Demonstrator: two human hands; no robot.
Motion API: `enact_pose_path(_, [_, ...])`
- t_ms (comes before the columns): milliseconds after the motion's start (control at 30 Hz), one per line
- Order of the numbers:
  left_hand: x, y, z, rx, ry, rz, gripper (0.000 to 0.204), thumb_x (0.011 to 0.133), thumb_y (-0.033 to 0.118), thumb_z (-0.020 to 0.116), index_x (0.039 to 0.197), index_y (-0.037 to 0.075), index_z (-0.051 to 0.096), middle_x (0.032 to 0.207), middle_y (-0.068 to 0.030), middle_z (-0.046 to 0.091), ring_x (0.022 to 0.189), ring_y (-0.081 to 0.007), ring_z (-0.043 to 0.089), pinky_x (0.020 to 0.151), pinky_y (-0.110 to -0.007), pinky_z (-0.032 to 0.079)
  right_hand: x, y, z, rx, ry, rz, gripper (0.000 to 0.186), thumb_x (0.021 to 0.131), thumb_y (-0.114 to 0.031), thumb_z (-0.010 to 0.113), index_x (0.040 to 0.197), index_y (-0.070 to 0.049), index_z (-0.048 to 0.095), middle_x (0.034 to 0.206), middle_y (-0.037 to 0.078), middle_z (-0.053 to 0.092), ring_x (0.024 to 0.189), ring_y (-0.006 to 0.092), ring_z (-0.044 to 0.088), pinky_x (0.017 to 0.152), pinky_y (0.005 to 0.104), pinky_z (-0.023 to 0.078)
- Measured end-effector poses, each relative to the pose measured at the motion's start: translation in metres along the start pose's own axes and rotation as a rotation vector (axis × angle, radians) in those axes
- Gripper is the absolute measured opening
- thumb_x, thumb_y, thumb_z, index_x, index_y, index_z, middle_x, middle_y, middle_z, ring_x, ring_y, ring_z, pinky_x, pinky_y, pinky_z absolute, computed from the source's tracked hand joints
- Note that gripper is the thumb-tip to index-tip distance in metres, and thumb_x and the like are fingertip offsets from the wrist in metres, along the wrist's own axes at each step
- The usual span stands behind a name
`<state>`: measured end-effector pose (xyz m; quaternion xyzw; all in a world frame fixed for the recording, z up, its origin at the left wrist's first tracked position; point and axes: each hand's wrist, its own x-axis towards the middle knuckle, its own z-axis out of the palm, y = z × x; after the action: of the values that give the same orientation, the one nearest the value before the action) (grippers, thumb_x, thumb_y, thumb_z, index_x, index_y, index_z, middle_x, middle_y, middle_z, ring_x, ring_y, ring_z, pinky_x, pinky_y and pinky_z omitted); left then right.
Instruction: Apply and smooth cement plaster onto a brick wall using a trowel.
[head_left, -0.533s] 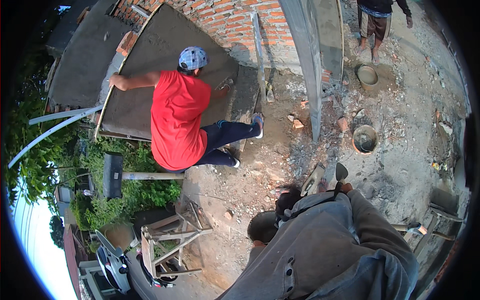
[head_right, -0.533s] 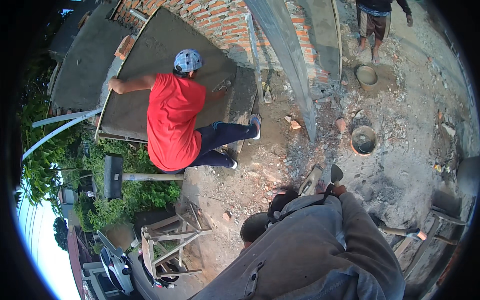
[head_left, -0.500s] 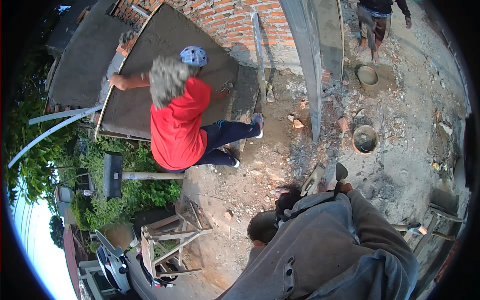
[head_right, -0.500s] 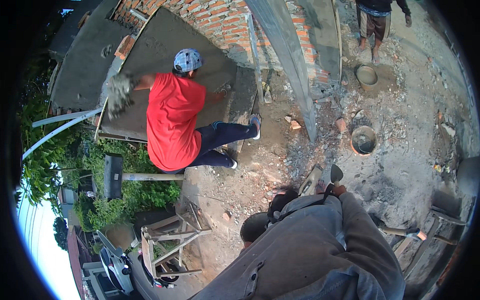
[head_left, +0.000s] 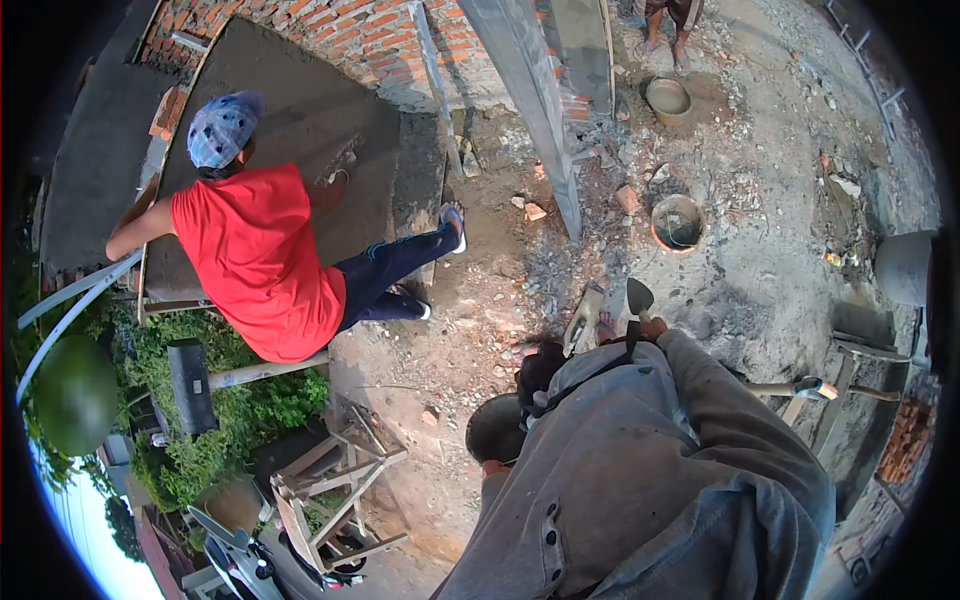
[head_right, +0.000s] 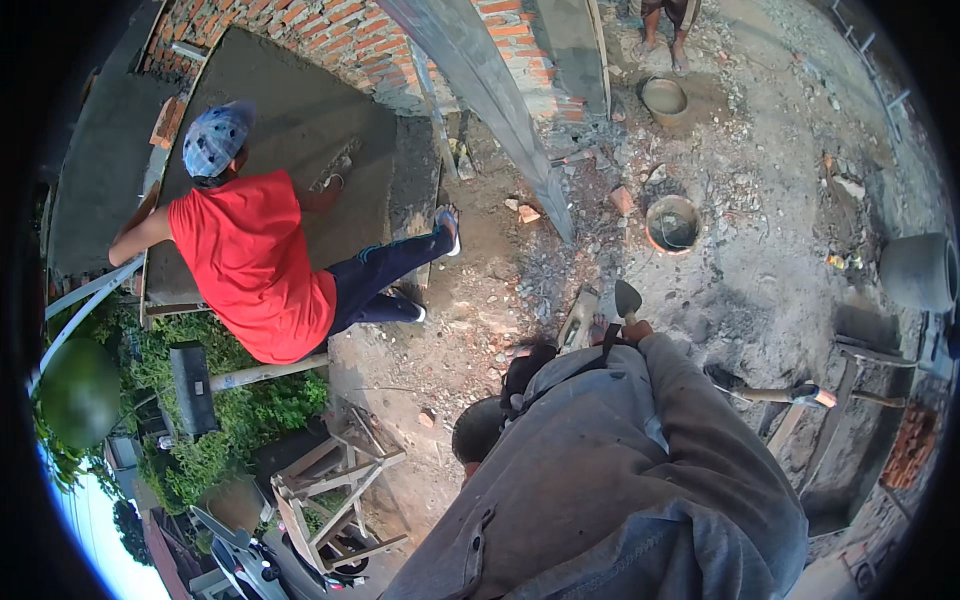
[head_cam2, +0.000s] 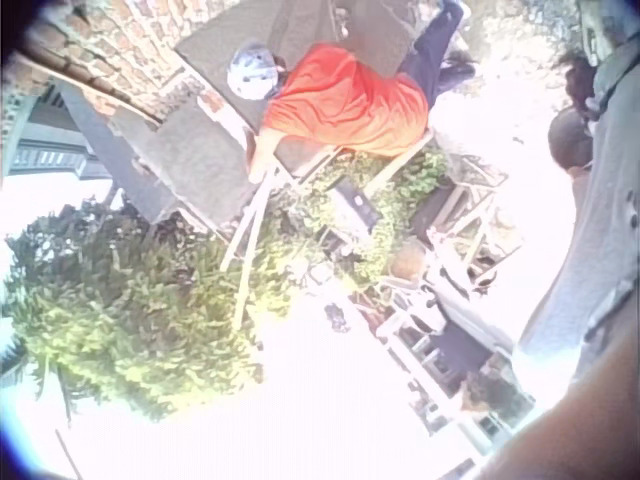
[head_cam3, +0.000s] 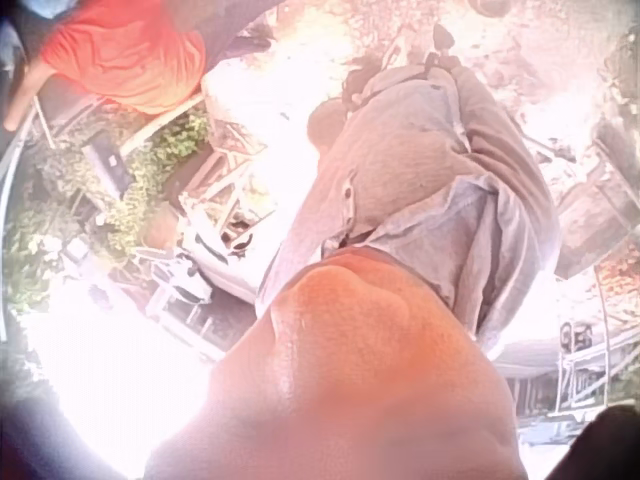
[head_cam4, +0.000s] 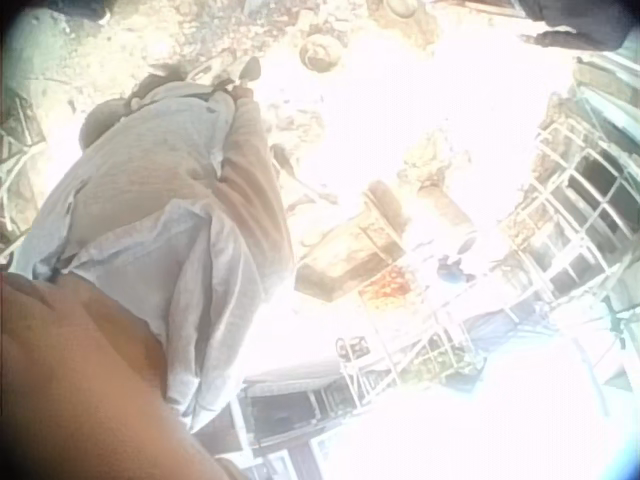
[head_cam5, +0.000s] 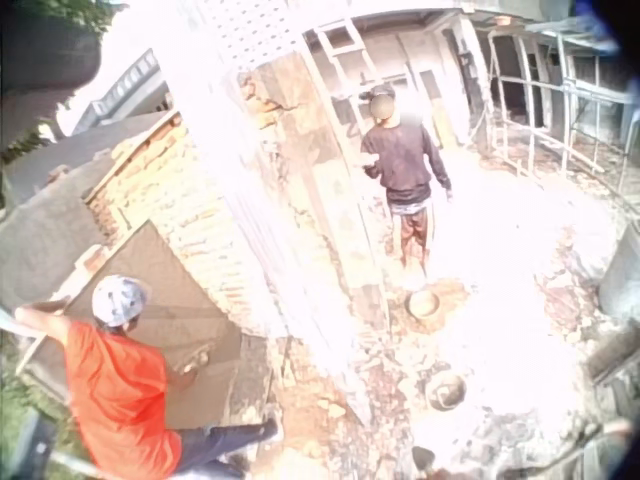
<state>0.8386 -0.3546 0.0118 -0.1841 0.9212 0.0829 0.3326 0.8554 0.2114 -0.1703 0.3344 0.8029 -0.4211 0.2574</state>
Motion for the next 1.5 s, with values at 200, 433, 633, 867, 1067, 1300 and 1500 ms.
enact_pose_path(200, [0.041,-0.029,0.002,0.093,-0.105,0.120,0.027,0.057,0.012,0.073,0.080,0.001,0.071,0.080,-0.0240,0.067,0.078,-0.0367,0.067,0.071,-0.043,0.053,-0.034,-0.035,-0.047,0.037,0.031,0.073,0.018,0.078,-0.028,0.060,0.086,-0.015,0.070,0.082,0.020,0.067,0.075,0.0396,0.066,0.066,0.0458,0.053])
enact_pose_path(433, [-0.018,-0.002,-0.056,0.173,-0.072,-0.002,0.026,0.056,0.011,0.071,0.080,0.003,0.069,0.079,-0.0215,0.065,0.078,-0.0360,0.066,0.070,-0.043,0.052,-0.107,-0.077,-0.113,0.751,0.148,0.327,0.025,0.074,-0.020,0.062,0.087,0.002,0.058,0.067,0.007,0.059,0.056,0.0161,0.057,0.051,0.0301,0.047])
enact_pose_path(633, [-0.034,0.017,-0.106,0.311,-0.124,0.007,0.028,0.059,0.014,0.069,0.085,0.004,0.068,0.085,-0.0201,0.064,0.083,-0.0343,0.064,0.073,-0.043,0.052,-0.223,-0.169,-0.221,0.916,-0.156,-0.024,0.031,0.085,-0.024,0.069,0.101,-0.005,0.052,0.079,0.001,0.059,0.059,0.0100,0.056,0.049,0.0250,0.046])
enact_pose_path(867, [0.063,0.140,-0.144,0.482,-0.133,0.216,0.030,0.063,0.016,0.067,0.091,0.005,0.066,0.093,-0.0184,0.062,0.088,-0.0323,0.063,0.076,-0.042,0.051,-0.296,-0.234,-0.266,0.774,-0.408,-0.253,0.054,0.077,-0.025,0.078,0.118,-0.003,0.051,0.100,0.010,0.062,0.090,0.0175,0.062,0.069,0.0297,0.050])
enact_pose_path(1067, [0.125,0.328,-0.187,0.521,-0.021,0.512,0.033,0.067,0.018,0.065,0.096,0.006,0.064,0.099,-0.0169,0.061,0.093,-0.0306,0.061,0.079,-0.041,0.051,-0.311,-0.235,-0.247,0.331,-0.141,-0.346,0.069,0.069,-0.025,0.083,0.124,-0.003,0.050,0.104,0.010,0.060,0.099,0.0197,0.056,0.085,0.0341,0.046])
enact_pose_path(1300, [0.086,0.680,-0.264,0.444,0.240,1.030,0.035,0.071,0.021,0.063,0.103,0.007,0.063,0.106,-0.0152,0.059,0.099,-0.0285,0.060,0.082,-0.041,0.050,-0.273,-0.200,-0.182,0.179,0.036,-0.332,0.041,0.074,-0.019,0.074,0.107,-0.004,0.054,0.086,0.010,0.064,0.071,0.0159,0.064,0.063,0.0329,0.051])
enact_pose_path(1500, [0.040,0.794,-0.322,0.490,0.401,1.255,0.037,0.074,0.023,0.061,0.108,0.008,0.061,0.113,-0.0137,0.057,0.103,-0.0268,0.058,0.084,-0.040,0.049,-0.254,-0.213,-0.171,0.276,0.060,-0.237,0.036,0.078,-0.027,0.071,0.101,-0.004,0.056,0.076,0.008,0.065,0.066,0.0172,0.062,0.064,0.0342,0.051])
